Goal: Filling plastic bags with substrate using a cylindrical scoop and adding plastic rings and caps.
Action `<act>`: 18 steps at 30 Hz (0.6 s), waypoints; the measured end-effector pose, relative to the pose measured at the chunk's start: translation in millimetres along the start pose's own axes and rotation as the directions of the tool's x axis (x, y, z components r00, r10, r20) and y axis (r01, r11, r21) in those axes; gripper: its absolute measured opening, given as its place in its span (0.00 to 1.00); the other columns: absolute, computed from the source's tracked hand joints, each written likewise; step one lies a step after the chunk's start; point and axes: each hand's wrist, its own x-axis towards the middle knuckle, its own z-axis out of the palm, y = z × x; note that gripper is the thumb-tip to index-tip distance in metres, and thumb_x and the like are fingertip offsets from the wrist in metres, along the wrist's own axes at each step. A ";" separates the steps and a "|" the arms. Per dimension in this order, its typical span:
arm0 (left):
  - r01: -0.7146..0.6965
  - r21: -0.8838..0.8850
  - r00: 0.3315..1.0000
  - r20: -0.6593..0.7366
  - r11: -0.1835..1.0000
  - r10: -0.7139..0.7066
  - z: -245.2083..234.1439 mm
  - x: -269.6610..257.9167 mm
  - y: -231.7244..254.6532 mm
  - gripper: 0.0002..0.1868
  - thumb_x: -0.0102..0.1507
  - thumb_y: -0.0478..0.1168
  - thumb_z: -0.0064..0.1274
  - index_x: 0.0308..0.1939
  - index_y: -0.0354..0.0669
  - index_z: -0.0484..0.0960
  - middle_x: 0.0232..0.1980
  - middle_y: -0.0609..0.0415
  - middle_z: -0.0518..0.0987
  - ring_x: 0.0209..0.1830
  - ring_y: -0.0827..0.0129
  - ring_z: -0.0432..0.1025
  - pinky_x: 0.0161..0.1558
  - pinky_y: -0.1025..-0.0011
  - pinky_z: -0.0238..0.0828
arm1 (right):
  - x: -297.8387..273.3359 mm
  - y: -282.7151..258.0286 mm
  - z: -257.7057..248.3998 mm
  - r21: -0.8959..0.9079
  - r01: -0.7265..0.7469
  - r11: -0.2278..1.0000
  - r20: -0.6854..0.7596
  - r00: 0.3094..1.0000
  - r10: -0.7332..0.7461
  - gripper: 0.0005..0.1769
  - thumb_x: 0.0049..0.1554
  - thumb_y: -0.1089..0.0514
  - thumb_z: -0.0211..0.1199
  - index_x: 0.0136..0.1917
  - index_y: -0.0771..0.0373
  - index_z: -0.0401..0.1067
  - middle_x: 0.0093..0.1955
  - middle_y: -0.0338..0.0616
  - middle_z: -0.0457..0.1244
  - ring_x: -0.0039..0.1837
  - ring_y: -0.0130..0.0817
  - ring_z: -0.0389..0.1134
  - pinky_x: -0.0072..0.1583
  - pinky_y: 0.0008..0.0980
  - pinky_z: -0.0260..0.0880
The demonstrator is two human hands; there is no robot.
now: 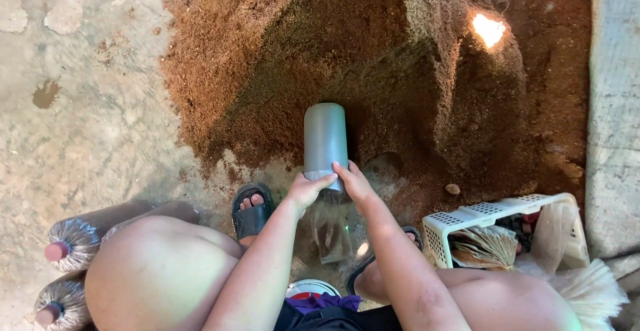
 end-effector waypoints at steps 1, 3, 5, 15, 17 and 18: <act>0.005 -0.002 1.000 -0.002 1.000 -0.005 0.0 3.1 -0.5 0.62 0.49 0.65 0.72 0.75 0.32 0.60 0.76 0.36 0.64 0.78 0.47 0.57 0.75 0.53 0.57 | 7.2 4.7 -1.3 -0.001 -0.005 1.000 0.003 1.000 0.005 0.52 0.62 0.30 0.59 0.83 0.65 0.45 0.77 0.64 0.53 0.77 0.62 0.54 0.75 0.68 0.56; 0.019 0.013 1.000 -0.010 1.000 -0.018 -0.2 9.2 -1.2 0.57 0.48 0.63 0.73 0.70 0.34 0.67 0.72 0.37 0.69 0.75 0.48 0.62 0.72 0.54 0.62 | 21.3 14.2 -3.6 0.043 -0.017 0.999 -0.040 0.999 0.018 0.53 0.61 0.28 0.61 0.83 0.62 0.47 0.76 0.62 0.54 0.76 0.60 0.56 0.74 0.66 0.59; 0.019 -0.003 1.000 -0.012 1.000 -0.019 -0.3 10.9 -1.4 0.55 0.48 0.60 0.74 0.70 0.34 0.67 0.71 0.36 0.70 0.75 0.48 0.62 0.72 0.54 0.62 | 19.0 3.2 -0.6 0.056 -0.023 0.998 -0.038 0.999 0.025 0.54 0.60 0.29 0.62 0.83 0.62 0.46 0.77 0.64 0.53 0.77 0.62 0.56 0.74 0.67 0.58; 0.003 -0.034 0.999 -0.043 0.999 -0.004 -8.5 41.4 -23.0 0.51 0.44 0.56 0.77 0.64 0.35 0.71 0.65 0.39 0.75 0.72 0.50 0.67 0.68 0.56 0.65 | 44.1 19.2 7.4 0.125 0.041 0.991 -0.125 0.992 -0.025 0.61 0.50 0.33 0.76 0.82 0.63 0.49 0.72 0.66 0.57 0.72 0.62 0.61 0.68 0.66 0.66; -0.024 -0.054 0.999 -0.040 0.998 0.022 -4.8 39.2 -21.2 0.53 0.43 0.55 0.78 0.65 0.36 0.71 0.64 0.40 0.76 0.71 0.51 0.67 0.68 0.56 0.65 | 36.5 15.2 5.4 0.126 0.050 0.991 -0.151 0.988 -0.031 0.61 0.51 0.34 0.76 0.82 0.62 0.49 0.73 0.65 0.57 0.73 0.61 0.60 0.69 0.66 0.66; -0.051 -0.073 0.998 -0.037 0.996 0.048 -1.9 38.0 -20.1 0.54 0.41 0.55 0.80 0.66 0.37 0.71 0.63 0.40 0.76 0.71 0.51 0.67 0.68 0.56 0.65 | 32.2 13.4 3.3 0.128 0.060 0.990 -0.178 0.983 -0.036 0.60 0.51 0.34 0.76 0.82 0.61 0.49 0.74 0.64 0.56 0.74 0.61 0.60 0.69 0.65 0.65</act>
